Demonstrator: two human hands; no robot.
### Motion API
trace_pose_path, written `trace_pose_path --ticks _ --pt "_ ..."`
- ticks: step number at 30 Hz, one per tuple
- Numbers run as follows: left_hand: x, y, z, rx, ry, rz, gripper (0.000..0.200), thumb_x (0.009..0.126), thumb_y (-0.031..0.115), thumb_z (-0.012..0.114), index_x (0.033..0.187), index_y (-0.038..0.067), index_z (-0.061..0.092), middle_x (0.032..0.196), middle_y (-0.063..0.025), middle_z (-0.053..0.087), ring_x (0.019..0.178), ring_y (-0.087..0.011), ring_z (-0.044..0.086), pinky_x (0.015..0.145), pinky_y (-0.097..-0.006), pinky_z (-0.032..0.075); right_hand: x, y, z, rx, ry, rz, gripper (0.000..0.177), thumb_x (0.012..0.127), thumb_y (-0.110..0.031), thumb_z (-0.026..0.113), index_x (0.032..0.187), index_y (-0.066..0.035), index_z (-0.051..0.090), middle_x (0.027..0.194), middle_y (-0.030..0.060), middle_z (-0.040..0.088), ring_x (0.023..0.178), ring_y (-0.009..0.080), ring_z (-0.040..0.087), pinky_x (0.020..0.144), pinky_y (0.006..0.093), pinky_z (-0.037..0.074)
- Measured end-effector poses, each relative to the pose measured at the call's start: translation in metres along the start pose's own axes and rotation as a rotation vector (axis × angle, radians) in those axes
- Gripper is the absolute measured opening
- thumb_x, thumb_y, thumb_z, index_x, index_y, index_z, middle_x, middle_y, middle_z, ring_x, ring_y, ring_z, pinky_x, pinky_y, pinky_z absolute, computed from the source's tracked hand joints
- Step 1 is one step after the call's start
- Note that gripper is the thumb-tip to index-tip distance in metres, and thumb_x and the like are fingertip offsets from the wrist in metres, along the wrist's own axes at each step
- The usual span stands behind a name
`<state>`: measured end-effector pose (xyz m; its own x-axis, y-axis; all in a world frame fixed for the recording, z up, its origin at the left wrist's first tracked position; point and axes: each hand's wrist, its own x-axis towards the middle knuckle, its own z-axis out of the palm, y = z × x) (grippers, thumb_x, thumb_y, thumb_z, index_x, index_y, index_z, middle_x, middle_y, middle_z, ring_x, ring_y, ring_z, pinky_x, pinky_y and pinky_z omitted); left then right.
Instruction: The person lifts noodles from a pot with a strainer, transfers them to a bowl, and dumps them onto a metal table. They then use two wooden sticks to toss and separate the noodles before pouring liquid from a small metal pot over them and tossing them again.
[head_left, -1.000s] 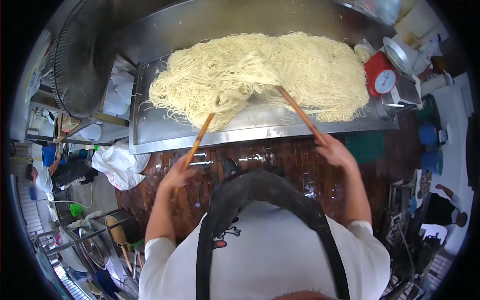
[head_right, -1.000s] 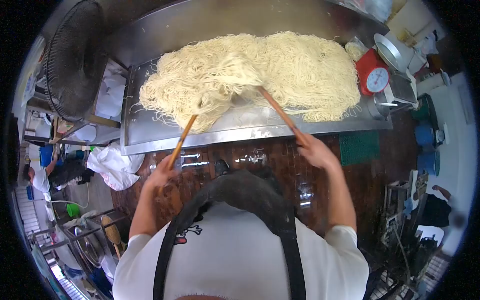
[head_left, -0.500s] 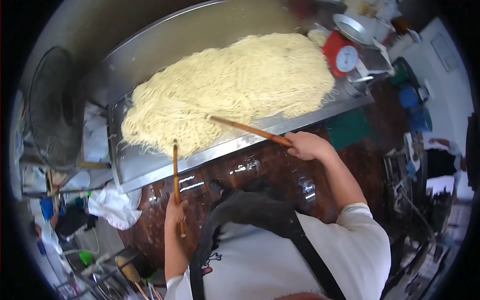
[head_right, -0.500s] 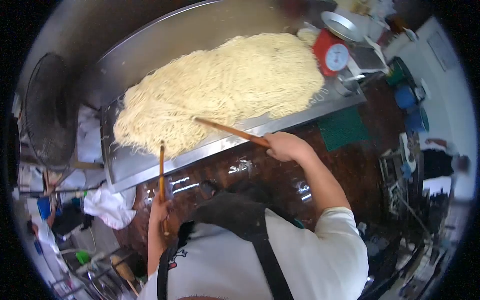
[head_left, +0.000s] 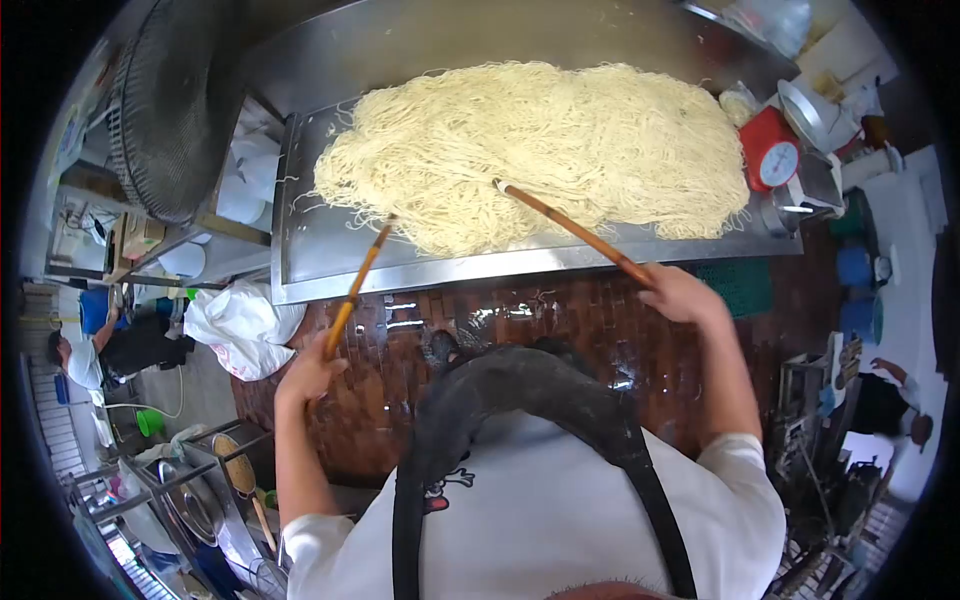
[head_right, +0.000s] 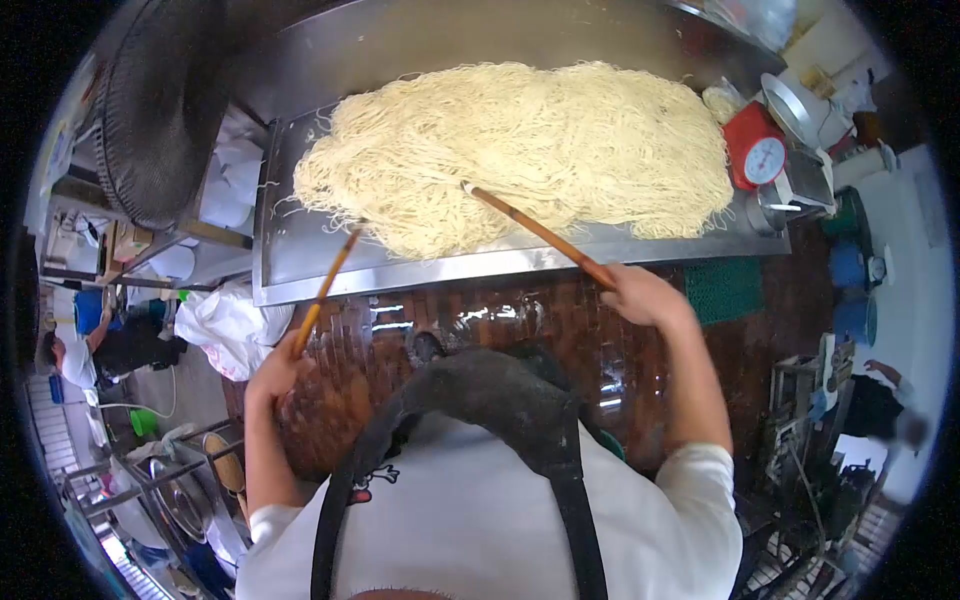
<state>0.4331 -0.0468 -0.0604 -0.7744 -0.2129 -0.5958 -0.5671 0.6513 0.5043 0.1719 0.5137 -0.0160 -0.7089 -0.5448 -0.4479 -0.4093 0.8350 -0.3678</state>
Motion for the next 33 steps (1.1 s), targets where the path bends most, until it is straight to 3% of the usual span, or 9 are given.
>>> trace_pose_path --ticks 4,5,7,15,20,24,25,30,33 --pt "0.102 0.004 0.053 -0.094 -0.020 0.090 0.055 0.086 0.016 0.066 0.134 0.003 0.045 0.126 -0.0209 0.058 0.119 -0.0347 0.055 0.100 -0.0436 0.042 0.170 -0.021 0.139 0.162 0.044 -0.015 0.038 0.089 -0.022 0.060 0.114 0.005 0.050 0.105 0.0317 0.063 0.103 0.0460 0.060 0.088 0.0493 0.047" --pt "0.144 -0.007 0.081 -0.052 0.151 0.327 0.055 0.087 0.013 0.064 0.136 0.004 0.043 0.107 -0.0179 0.064 0.097 -0.0317 0.064 0.081 -0.0426 0.052 0.184 -0.067 0.132 0.262 0.043 0.053 0.039 0.087 -0.022 0.060 0.117 0.003 0.051 0.100 0.0271 0.064 0.094 0.0428 0.062 0.083 0.0461 0.049" --pt "0.202 0.027 0.080 -0.487 -0.111 0.147 0.057 0.088 0.010 0.063 0.139 0.006 0.039 0.081 -0.0091 0.060 0.063 -0.0220 0.061 0.052 -0.0350 0.050 0.198 -0.125 0.116 0.403 0.053 0.016 0.036 0.089 -0.024 0.061 0.110 0.003 0.050 0.092 0.0279 0.064 0.088 0.0407 0.064 0.077 0.0459 0.050" --pt "0.172 -0.033 0.055 -0.818 -0.039 0.273 0.052 0.090 0.005 0.060 0.137 0.009 0.039 0.063 0.0000 0.047 0.042 -0.0115 0.042 0.036 -0.0283 0.037 0.163 -0.183 0.157 0.332 0.178 0.031 0.036 0.088 -0.020 0.062 0.114 0.001 0.048 0.088 0.0236 0.060 0.086 0.0367 0.061 0.079 0.0459 0.049" --pt "0.141 0.011 -0.010 -1.069 -0.149 0.212 0.056 0.090 0.005 0.060 0.141 0.012 0.037 0.062 0.0016 0.046 0.041 -0.0096 0.041 0.036 -0.0272 0.035 0.168 -0.305 0.117 0.824 -0.010 0.079 0.032 0.094 -0.022 0.060 0.116 -0.004 0.045 0.063 0.0013 0.050 0.046 0.0121 0.049 0.039 0.0304 0.040" --pt "0.113 0.013 -0.076 -0.989 -0.075 0.381 0.064 0.090 0.009 0.063 0.147 0.014 0.034 0.065 0.0022 0.046 0.043 -0.0087 0.039 0.037 -0.0260 0.034 0.117 -0.292 0.039 0.394 0.294 -0.018 0.030 0.092 -0.023 0.062 0.115 -0.006 0.053 0.079 0.0063 0.057 0.066 0.0174 0.056 0.061 0.0337 0.049" --pt "0.116 -0.005 -0.089 -0.884 -0.101 0.375 0.065 0.090 0.010 0.064 0.147 0.015 0.034 0.065 0.0024 0.046 0.044 -0.0084 0.039 0.037 -0.0258 0.033 0.095 -0.288 0.018 0.394 0.256 0.133 0.045 0.091 -0.025 0.064 0.127 -0.002 0.051 0.105 0.0204 0.065 0.094 0.0306 0.063 0.083 0.0417 0.049" --pt "0.094 -0.146 -0.127 -0.323 -0.135 0.221 0.062 0.086 0.010 0.068 0.143 0.010 0.044 0.083 -0.0054 0.057 0.072 -0.0164 0.056 0.065 -0.0312 0.048 0.030 -0.231 -0.016 0.041 0.003 0.449 0.042 0.084 -0.016 0.068 0.122 -0.002 0.056 0.103 0.0247 0.066 0.101 0.0427 0.062 0.086 0.0455 0.048" --pt "0.043 -0.127 -0.167 -0.195 -0.106 0.223 0.062 0.085 0.009 0.068 0.142 0.008 0.045 0.105 -0.0119 0.062 0.098 -0.0224 0.059 0.087 -0.0347 0.047 0.063 -0.224 0.026 -0.086 -0.032 0.373 0.040 0.085 -0.014 0.062 0.122 -0.002 0.055 0.104 0.0273 0.066 0.101 0.0438 0.062 0.084 0.0496 0.049"
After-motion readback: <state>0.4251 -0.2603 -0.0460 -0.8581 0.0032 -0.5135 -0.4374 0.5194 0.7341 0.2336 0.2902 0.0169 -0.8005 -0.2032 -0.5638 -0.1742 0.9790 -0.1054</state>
